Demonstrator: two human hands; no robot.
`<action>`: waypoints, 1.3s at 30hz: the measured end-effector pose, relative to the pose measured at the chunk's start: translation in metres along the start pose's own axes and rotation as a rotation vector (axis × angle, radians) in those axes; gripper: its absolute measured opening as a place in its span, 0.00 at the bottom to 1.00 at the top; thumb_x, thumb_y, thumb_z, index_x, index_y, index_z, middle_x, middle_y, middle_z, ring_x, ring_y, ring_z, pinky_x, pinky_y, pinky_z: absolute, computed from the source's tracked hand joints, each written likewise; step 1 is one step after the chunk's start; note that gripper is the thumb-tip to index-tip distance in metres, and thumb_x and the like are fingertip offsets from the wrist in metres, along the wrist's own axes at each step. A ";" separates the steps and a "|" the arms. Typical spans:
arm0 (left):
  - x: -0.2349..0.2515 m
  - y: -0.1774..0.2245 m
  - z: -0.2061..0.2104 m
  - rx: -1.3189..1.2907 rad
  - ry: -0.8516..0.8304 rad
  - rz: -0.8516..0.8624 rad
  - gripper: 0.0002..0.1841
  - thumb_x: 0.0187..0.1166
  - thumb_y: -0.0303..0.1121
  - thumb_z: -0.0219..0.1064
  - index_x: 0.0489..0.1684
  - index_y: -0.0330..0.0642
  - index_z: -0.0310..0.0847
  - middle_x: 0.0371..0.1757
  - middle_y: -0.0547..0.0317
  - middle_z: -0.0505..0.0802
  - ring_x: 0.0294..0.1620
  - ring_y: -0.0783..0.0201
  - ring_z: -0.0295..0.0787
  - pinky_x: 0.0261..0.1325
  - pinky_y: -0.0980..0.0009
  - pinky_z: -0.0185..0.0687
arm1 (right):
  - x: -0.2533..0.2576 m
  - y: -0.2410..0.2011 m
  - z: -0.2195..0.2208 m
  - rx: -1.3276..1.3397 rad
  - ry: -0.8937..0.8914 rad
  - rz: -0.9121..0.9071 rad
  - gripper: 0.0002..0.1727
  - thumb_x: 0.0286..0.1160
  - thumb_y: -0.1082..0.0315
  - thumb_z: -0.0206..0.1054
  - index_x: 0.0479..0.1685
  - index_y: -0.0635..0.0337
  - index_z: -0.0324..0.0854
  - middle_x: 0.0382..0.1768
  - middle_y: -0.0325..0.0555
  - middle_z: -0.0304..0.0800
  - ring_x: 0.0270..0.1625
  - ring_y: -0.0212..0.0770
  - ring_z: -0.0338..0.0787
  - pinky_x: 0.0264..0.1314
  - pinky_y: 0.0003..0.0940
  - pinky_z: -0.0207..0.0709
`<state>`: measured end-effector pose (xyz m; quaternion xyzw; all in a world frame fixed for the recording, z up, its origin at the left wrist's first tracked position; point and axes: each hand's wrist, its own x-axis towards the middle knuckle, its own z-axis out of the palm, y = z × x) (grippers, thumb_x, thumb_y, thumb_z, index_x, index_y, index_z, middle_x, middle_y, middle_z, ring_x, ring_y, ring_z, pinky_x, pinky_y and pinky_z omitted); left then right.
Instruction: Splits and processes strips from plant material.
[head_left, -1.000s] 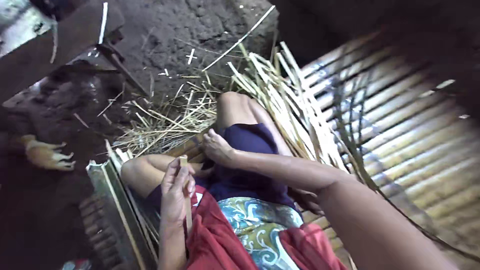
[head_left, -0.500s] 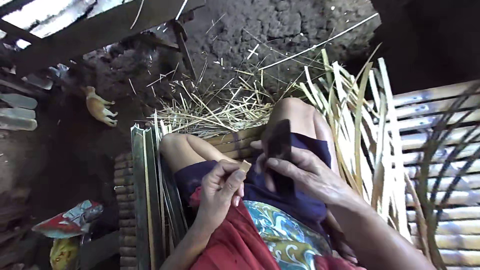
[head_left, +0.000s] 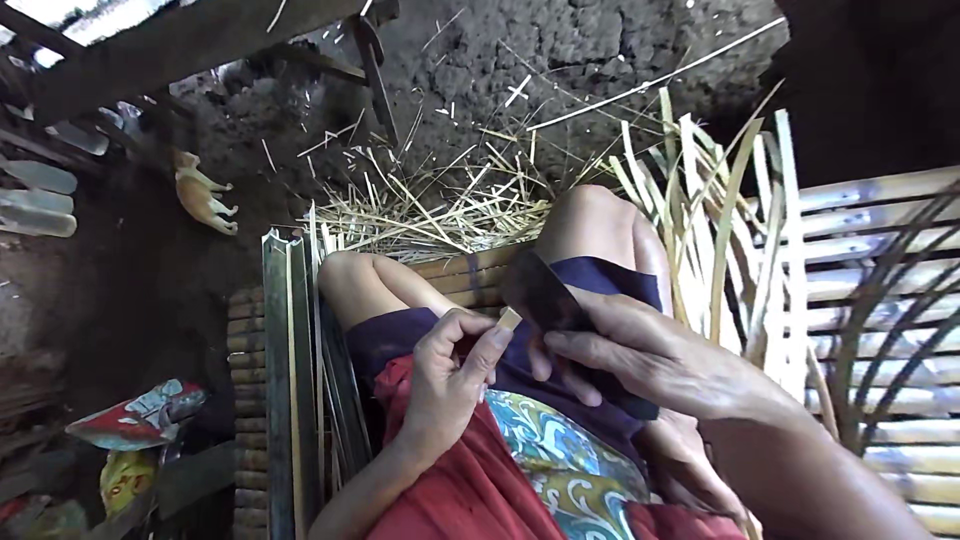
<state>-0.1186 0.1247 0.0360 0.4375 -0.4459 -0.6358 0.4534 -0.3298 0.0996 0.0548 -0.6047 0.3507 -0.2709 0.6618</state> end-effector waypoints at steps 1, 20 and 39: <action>0.000 -0.001 0.000 0.000 -0.001 0.002 0.03 0.83 0.27 0.65 0.40 0.40 0.84 0.29 0.67 0.86 0.20 0.82 0.76 0.22 0.87 0.75 | 0.001 0.000 -0.001 0.000 -0.005 0.003 0.11 0.87 0.67 0.48 0.46 0.51 0.78 0.27 0.28 0.87 0.19 0.19 0.79 0.19 0.12 0.74; -0.010 -0.006 -0.009 -0.027 -0.071 0.072 0.03 0.81 0.28 0.69 0.37 0.45 0.86 0.37 0.69 0.88 0.25 0.83 0.77 0.26 0.86 0.77 | 0.010 -0.030 -0.015 0.074 -0.282 0.229 0.05 0.87 0.71 0.52 0.48 0.53 0.73 0.21 0.32 0.81 0.15 0.22 0.76 0.15 0.15 0.71; 0.045 0.002 -0.006 -0.016 -0.103 0.258 0.19 0.91 0.50 0.52 0.36 0.61 0.88 0.41 0.83 0.91 0.44 0.87 0.85 0.47 0.85 0.82 | 0.028 0.003 0.009 -0.155 0.272 -0.300 0.11 0.76 0.57 0.71 0.30 0.53 0.87 0.19 0.24 0.83 0.20 0.16 0.80 0.21 0.12 0.77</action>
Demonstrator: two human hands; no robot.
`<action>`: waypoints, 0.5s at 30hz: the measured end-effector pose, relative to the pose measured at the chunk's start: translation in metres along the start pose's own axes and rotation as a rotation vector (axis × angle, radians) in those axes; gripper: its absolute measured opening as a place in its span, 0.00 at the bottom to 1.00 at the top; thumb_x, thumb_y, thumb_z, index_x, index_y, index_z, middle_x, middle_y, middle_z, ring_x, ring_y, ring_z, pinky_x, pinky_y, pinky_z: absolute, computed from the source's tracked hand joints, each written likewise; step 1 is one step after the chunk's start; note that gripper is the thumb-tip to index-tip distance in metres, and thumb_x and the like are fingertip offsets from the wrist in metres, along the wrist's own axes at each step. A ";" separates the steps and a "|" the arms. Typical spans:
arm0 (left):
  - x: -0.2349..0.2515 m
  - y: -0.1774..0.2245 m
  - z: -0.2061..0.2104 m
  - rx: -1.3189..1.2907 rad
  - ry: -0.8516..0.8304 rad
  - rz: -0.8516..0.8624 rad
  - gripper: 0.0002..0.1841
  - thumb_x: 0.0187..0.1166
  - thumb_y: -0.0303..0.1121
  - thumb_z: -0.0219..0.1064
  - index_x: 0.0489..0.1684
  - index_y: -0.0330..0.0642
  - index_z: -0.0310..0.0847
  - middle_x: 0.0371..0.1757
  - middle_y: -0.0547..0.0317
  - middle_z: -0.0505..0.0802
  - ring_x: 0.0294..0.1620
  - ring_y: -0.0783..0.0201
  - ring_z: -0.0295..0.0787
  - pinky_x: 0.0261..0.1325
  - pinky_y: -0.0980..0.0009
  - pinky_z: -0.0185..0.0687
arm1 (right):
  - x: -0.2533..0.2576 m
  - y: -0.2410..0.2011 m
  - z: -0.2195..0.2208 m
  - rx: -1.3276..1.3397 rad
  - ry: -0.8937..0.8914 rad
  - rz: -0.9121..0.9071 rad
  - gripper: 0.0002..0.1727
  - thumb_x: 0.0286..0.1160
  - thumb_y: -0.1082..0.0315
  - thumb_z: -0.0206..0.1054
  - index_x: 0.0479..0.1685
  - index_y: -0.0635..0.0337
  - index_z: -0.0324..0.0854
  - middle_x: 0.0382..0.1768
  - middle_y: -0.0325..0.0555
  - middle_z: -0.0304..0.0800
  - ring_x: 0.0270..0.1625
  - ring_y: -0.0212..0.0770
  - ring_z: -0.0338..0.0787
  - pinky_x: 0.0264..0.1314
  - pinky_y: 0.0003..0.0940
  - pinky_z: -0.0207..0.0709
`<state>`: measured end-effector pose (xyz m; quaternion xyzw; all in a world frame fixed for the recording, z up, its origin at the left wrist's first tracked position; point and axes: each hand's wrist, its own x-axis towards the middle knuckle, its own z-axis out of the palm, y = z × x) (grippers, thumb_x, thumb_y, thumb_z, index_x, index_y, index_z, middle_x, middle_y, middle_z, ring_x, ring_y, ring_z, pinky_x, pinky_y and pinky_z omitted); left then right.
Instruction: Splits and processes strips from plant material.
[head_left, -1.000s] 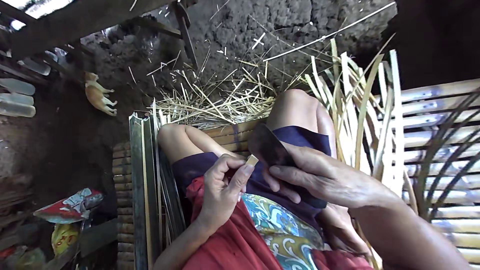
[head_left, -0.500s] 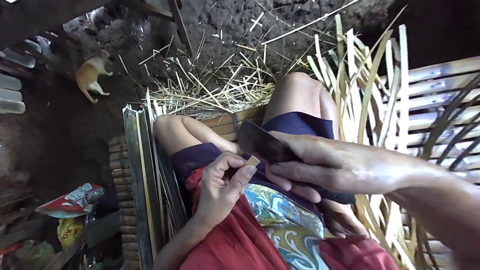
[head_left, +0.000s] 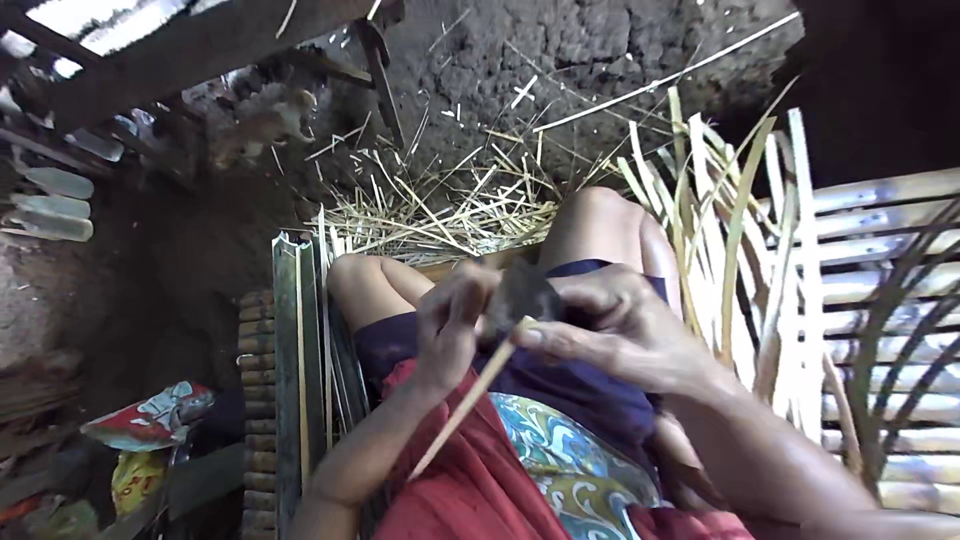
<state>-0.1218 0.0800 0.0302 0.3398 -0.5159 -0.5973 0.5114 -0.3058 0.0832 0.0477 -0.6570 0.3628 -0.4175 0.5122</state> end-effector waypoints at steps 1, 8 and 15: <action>0.010 -0.012 0.011 -0.155 0.015 0.001 0.19 0.92 0.50 0.51 0.37 0.59 0.87 0.43 0.80 0.90 0.47 0.85 0.84 0.49 0.85 0.80 | 0.002 0.004 0.006 -0.056 0.072 -0.031 0.13 0.76 0.57 0.70 0.27 0.54 0.85 0.18 0.25 0.81 0.20 0.16 0.79 0.21 0.13 0.75; 0.007 -0.045 0.021 -0.586 0.563 -0.392 0.33 0.93 0.56 0.32 0.11 0.62 0.68 0.14 0.77 0.76 0.24 0.76 0.81 0.44 0.76 0.82 | -0.039 0.010 -0.006 0.289 0.343 0.084 0.08 0.82 0.50 0.65 0.38 0.35 0.87 0.19 0.20 0.82 0.18 0.16 0.78 0.20 0.13 0.74; -0.010 -0.036 0.033 -0.726 0.091 -0.524 0.35 0.82 0.73 0.36 0.20 0.60 0.78 0.20 0.74 0.83 0.28 0.75 0.84 0.40 0.76 0.82 | -0.019 0.025 -0.014 -0.114 0.322 0.084 0.06 0.83 0.57 0.64 0.40 0.44 0.81 0.23 0.19 0.83 0.21 0.17 0.81 0.24 0.15 0.79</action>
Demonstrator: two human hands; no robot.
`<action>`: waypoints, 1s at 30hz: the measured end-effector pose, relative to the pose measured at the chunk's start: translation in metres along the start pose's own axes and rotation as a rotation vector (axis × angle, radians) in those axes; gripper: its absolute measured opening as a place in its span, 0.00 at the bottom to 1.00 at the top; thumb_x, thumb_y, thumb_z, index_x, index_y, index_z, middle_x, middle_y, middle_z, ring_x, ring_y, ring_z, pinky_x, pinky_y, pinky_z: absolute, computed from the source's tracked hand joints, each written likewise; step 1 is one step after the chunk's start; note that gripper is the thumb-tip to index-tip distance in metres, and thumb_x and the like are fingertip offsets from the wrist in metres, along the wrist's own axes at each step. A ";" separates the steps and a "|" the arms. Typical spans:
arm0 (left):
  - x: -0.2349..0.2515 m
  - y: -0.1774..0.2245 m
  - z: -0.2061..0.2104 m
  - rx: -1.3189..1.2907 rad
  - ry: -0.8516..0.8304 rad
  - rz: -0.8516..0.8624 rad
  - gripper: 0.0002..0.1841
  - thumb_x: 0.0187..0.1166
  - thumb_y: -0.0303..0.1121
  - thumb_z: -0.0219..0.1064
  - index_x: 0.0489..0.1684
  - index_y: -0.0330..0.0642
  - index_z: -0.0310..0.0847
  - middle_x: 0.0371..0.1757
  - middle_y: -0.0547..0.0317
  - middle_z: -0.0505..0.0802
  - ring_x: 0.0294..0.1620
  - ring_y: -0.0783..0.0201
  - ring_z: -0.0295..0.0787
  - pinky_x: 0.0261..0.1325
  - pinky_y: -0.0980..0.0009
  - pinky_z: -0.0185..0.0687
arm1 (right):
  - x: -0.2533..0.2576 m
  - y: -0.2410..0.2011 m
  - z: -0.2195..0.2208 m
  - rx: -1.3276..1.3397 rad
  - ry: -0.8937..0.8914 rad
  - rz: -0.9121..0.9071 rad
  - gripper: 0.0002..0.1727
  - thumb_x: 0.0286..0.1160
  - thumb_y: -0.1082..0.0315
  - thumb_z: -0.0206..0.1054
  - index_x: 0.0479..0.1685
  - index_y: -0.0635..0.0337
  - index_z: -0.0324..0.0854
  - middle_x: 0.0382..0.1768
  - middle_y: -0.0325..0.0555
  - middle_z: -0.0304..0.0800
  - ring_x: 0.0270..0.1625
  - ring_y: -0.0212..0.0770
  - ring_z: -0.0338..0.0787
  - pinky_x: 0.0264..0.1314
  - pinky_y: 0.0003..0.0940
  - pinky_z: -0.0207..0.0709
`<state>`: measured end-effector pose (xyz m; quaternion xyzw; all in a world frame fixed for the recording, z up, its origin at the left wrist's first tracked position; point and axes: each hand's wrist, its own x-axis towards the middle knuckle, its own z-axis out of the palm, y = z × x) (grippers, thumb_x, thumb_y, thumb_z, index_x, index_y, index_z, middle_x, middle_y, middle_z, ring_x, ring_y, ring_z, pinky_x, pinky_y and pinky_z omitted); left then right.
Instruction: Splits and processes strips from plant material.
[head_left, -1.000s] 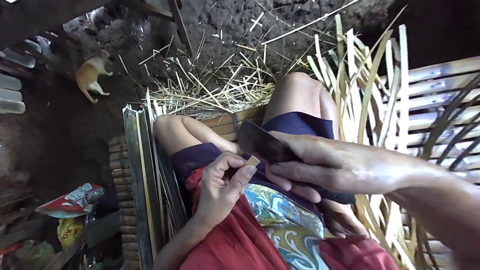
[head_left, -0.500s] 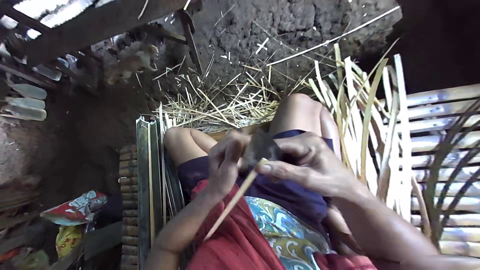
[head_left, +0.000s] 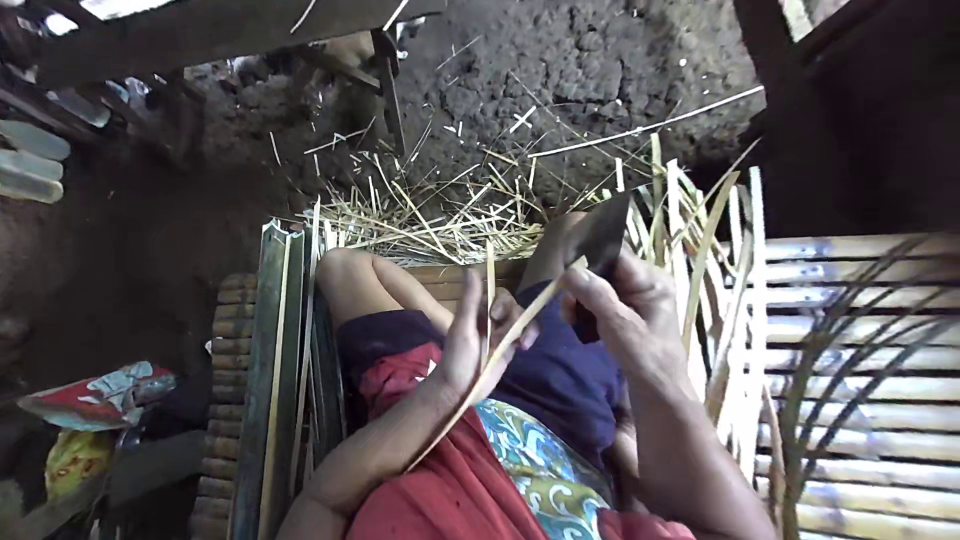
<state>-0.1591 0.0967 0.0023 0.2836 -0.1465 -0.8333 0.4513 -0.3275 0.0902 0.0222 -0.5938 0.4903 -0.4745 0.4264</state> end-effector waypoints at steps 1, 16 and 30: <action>-0.004 0.003 0.010 -0.007 0.060 0.002 0.33 0.87 0.67 0.37 0.16 0.59 0.73 0.16 0.74 0.79 0.22 0.76 0.79 0.35 0.77 0.80 | -0.002 -0.002 0.002 -0.009 -0.081 -0.019 0.08 0.81 0.53 0.65 0.39 0.44 0.82 0.25 0.19 0.84 0.24 0.17 0.83 0.26 0.15 0.81; -0.001 -0.005 -0.017 0.116 0.038 -0.040 0.28 0.92 0.58 0.35 0.27 0.57 0.75 0.24 0.73 0.86 0.29 0.76 0.85 0.38 0.77 0.83 | -0.019 0.017 -0.012 -0.078 0.065 -0.099 0.07 0.82 0.52 0.68 0.40 0.39 0.88 0.34 0.17 0.90 0.32 0.17 0.87 0.35 0.18 0.84; 0.050 0.018 -0.043 -0.114 0.391 0.146 0.25 0.95 0.52 0.31 0.31 0.54 0.68 0.10 0.76 0.74 0.10 0.80 0.69 0.18 0.84 0.70 | -0.065 -0.017 -0.015 -0.307 -0.247 -0.300 0.12 0.88 0.54 0.61 0.43 0.50 0.85 0.39 0.33 0.89 0.48 0.21 0.88 0.54 0.15 0.80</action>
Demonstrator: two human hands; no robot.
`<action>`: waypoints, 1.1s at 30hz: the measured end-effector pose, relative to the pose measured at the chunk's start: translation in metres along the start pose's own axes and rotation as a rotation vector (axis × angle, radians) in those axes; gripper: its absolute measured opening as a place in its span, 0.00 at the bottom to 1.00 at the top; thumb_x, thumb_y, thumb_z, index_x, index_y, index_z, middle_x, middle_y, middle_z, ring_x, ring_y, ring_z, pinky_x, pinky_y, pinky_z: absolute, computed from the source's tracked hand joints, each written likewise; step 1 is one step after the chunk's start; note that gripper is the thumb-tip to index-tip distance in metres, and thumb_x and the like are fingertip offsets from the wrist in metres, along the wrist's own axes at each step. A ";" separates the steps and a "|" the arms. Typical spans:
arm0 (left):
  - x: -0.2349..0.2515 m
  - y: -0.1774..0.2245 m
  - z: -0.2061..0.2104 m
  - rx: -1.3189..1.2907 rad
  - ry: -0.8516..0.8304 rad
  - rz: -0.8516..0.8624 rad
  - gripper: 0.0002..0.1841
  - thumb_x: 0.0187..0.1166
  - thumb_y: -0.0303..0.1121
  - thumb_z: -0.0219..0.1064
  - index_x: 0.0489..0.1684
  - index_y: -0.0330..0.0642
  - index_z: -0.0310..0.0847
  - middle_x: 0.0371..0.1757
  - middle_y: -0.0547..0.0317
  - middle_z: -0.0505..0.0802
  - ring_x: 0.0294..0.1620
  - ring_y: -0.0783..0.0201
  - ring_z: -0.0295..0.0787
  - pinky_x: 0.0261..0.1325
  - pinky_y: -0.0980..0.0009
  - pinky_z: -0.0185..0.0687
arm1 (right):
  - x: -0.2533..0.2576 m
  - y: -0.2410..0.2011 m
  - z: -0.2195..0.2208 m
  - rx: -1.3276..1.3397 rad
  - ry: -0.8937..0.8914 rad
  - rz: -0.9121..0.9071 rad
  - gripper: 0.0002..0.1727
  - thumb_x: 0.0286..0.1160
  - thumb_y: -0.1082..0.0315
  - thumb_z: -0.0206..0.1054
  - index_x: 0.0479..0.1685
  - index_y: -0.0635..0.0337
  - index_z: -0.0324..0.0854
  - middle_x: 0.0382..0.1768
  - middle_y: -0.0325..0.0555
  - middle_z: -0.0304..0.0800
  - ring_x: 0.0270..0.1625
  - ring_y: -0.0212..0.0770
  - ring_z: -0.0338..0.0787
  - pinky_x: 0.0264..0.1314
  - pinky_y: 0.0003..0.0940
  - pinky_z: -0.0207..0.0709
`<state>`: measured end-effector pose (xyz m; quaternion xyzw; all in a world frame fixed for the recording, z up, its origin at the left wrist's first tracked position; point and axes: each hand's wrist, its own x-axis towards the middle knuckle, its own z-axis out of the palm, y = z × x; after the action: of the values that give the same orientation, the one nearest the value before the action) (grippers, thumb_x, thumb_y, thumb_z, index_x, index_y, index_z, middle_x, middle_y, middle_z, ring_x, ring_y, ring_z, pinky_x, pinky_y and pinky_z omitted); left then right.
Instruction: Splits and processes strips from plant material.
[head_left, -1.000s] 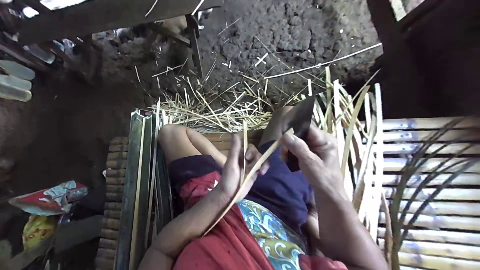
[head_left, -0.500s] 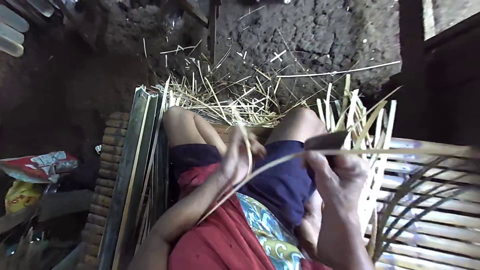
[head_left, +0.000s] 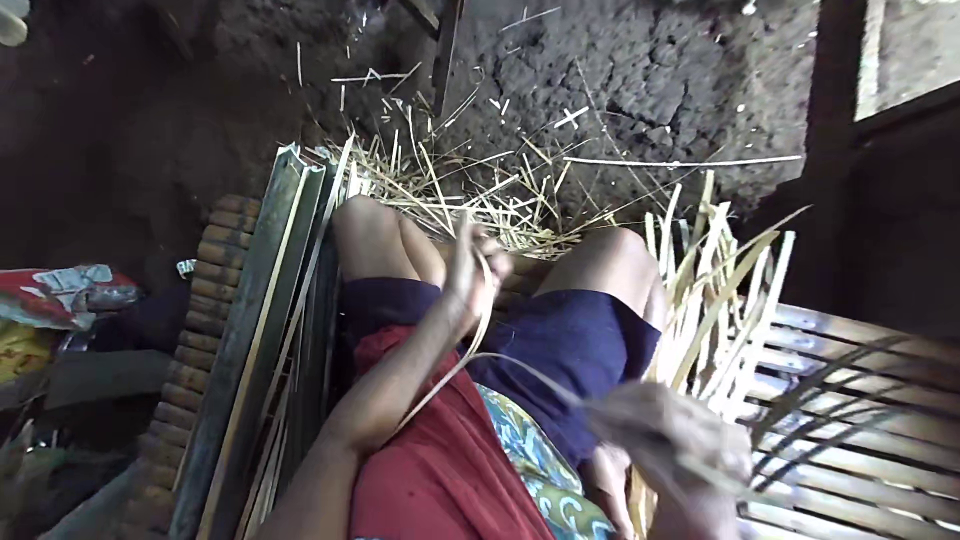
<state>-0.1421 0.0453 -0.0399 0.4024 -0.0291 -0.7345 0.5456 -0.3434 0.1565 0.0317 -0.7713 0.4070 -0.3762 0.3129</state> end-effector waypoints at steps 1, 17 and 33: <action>-0.018 -0.009 0.003 0.117 -0.205 -0.088 0.25 0.95 0.53 0.30 0.39 0.50 0.69 0.15 0.75 0.78 0.15 0.80 0.75 0.25 0.83 0.75 | 0.006 0.012 0.001 -0.052 0.106 0.036 0.12 0.87 0.54 0.64 0.43 0.52 0.86 0.39 0.33 0.91 0.45 0.21 0.88 0.51 0.16 0.81; 0.046 0.010 -0.005 -0.147 0.039 -0.051 0.23 0.97 0.47 0.33 0.28 0.54 0.65 0.07 0.77 0.64 0.04 0.80 0.54 0.10 0.85 0.56 | -0.017 -0.023 0.042 -0.066 -0.129 -0.148 0.08 0.83 0.59 0.67 0.44 0.51 0.88 0.30 0.38 0.85 0.36 0.34 0.86 0.44 0.22 0.79; 0.055 0.029 -0.022 -0.117 0.041 0.089 0.24 0.97 0.47 0.31 0.27 0.55 0.65 0.07 0.78 0.63 0.04 0.80 0.53 0.11 0.84 0.54 | -0.022 -0.014 0.047 -0.149 -0.066 -0.176 0.09 0.87 0.61 0.62 0.45 0.52 0.86 0.31 0.39 0.83 0.37 0.36 0.85 0.48 0.24 0.80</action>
<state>-0.1101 -0.0030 -0.0709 0.3829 0.0073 -0.7016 0.6009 -0.3073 0.1904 0.0115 -0.8370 0.3541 -0.3454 0.2338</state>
